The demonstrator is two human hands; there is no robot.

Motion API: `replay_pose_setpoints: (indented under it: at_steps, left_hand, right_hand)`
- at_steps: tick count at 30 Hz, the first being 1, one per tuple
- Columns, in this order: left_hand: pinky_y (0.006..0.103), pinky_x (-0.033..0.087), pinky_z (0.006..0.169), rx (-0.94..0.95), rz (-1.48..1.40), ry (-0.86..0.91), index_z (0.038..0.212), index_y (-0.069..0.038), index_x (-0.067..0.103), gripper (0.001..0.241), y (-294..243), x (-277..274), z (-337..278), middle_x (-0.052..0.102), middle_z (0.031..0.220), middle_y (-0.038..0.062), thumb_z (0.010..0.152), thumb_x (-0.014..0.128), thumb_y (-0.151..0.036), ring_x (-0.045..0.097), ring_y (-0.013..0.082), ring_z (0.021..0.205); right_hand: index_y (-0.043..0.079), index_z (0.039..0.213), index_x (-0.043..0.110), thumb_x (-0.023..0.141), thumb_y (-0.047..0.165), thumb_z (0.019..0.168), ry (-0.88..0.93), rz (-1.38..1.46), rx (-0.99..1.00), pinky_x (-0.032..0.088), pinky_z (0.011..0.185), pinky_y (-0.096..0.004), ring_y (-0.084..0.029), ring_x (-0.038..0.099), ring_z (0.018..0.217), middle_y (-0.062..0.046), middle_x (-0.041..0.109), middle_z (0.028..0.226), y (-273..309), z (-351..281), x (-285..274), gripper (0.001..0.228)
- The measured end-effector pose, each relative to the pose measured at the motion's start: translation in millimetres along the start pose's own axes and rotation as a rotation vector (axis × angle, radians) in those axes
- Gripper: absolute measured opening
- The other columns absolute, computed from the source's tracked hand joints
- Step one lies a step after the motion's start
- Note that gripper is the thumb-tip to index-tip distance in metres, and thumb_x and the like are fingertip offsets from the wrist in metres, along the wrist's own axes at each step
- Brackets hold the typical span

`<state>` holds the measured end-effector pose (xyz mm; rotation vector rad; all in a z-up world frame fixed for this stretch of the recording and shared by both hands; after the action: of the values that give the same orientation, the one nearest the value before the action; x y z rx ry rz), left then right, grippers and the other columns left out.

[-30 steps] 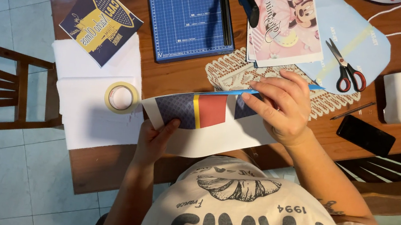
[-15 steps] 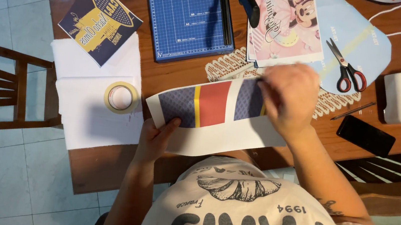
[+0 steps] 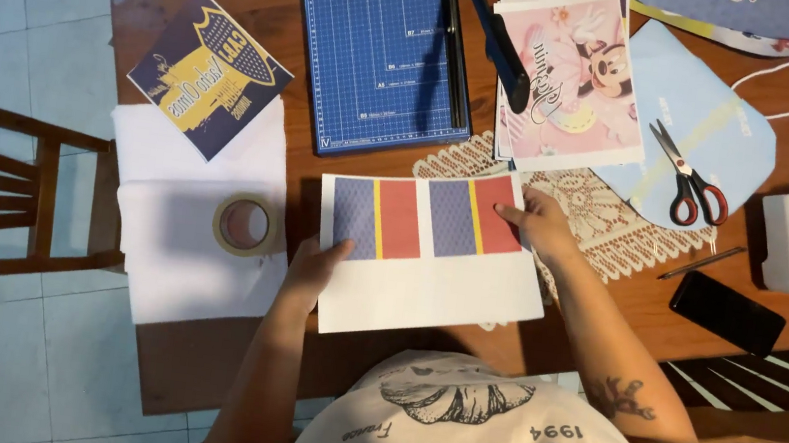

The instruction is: The person uses scissors to cut a printed sheet featuring cartoon characters into a rounded shape. They then sort through a stack of patterned papers and use a paper trimmer to cut a sheet with a striped design into smaller pieces.

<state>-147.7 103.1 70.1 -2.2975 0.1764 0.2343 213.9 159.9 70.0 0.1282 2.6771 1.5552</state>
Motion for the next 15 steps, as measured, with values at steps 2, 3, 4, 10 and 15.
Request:
replay_pose_setpoints:
  at_steps: [2, 3, 4, 10, 15]
  left_hand:
    - [0.0417, 0.052, 0.079, 0.025, -0.016, -0.038, 0.108, 0.000, 0.073, 0.047, -20.9, -1.4, 4.0, 0.071, 0.088, 0.015, 0.086, 0.078, -0.041, 0.068, 0.0249, 0.084]
    - [0.0417, 0.052, 0.079, 0.018, -0.012, -0.033, 0.108, 0.000, 0.073, 0.047, -31.1, 0.6, 9.6, 0.071, 0.088, 0.015, 0.086, 0.078, -0.041, 0.068, 0.0249, 0.084]
    - [0.0398, 0.052, 0.078, 0.044, -0.006, -0.035, 0.107, 0.000, 0.074, 0.044, -44.5, 1.9, 15.1, 0.070, 0.086, 0.014, 0.085, 0.078, -0.038, 0.067, 0.0230, 0.082]
    - [0.0335, 0.053, 0.072, 0.065, -0.051, 0.024, 0.100, -0.001, 0.073, 0.032, -90.3, 21.9, 47.8, 0.064, 0.077, 0.008, 0.083, 0.076, -0.029, 0.064, 0.0178, 0.075]
    - [0.0312, 0.053, 0.063, 0.048, -0.103, 0.025, 0.091, -0.002, 0.073, 0.027, -87.7, 33.4, 73.8, 0.060, 0.070, 0.007, 0.078, 0.079, -0.025, 0.062, 0.0154, 0.067]
  right_hand:
    - [0.005, 0.103, 0.074, 0.081, 0.006, 0.084, -0.039, -0.167, -0.074, 0.050, 0.074, -0.031, -0.017, 0.062, 0.075, -0.008, 0.069, 0.079, 24.5, 4.2, 8.5, 0.020]
    - [0.005, 0.103, 0.074, 0.081, 0.006, 0.084, -0.042, -0.165, -0.065, 0.050, 0.074, -0.031, -0.017, 0.062, 0.075, -0.008, 0.069, 0.079, 28.5, 11.0, 10.0, 0.020]
    - [0.006, 0.101, 0.073, 0.081, 0.009, 0.084, -0.063, -0.180, -0.068, 0.049, 0.073, -0.029, -0.016, 0.062, 0.073, -0.006, 0.068, 0.077, 33.9, 17.7, 10.0, 0.019]
    - [0.013, 0.093, 0.075, 0.083, 0.018, 0.080, -0.163, -0.300, -0.028, 0.043, 0.061, -0.025, -0.015, 0.061, 0.061, -0.002, 0.062, 0.065, 32.7, 69.0, -4.9, 0.017]
    - [0.011, 0.094, 0.075, 0.087, 0.025, 0.077, -0.203, -0.448, 0.018, 0.045, 0.067, -0.028, -0.018, 0.066, 0.071, -0.003, 0.064, 0.071, 5.4, 118.1, -40.2, 0.025]
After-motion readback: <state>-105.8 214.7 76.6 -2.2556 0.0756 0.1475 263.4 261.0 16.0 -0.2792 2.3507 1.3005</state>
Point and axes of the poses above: each hand's wrist, its own z-axis towards the middle knuckle, its own x-axis out of the palm, y = z × x, the point moved 10 cm from there along z, towards the middle knuckle
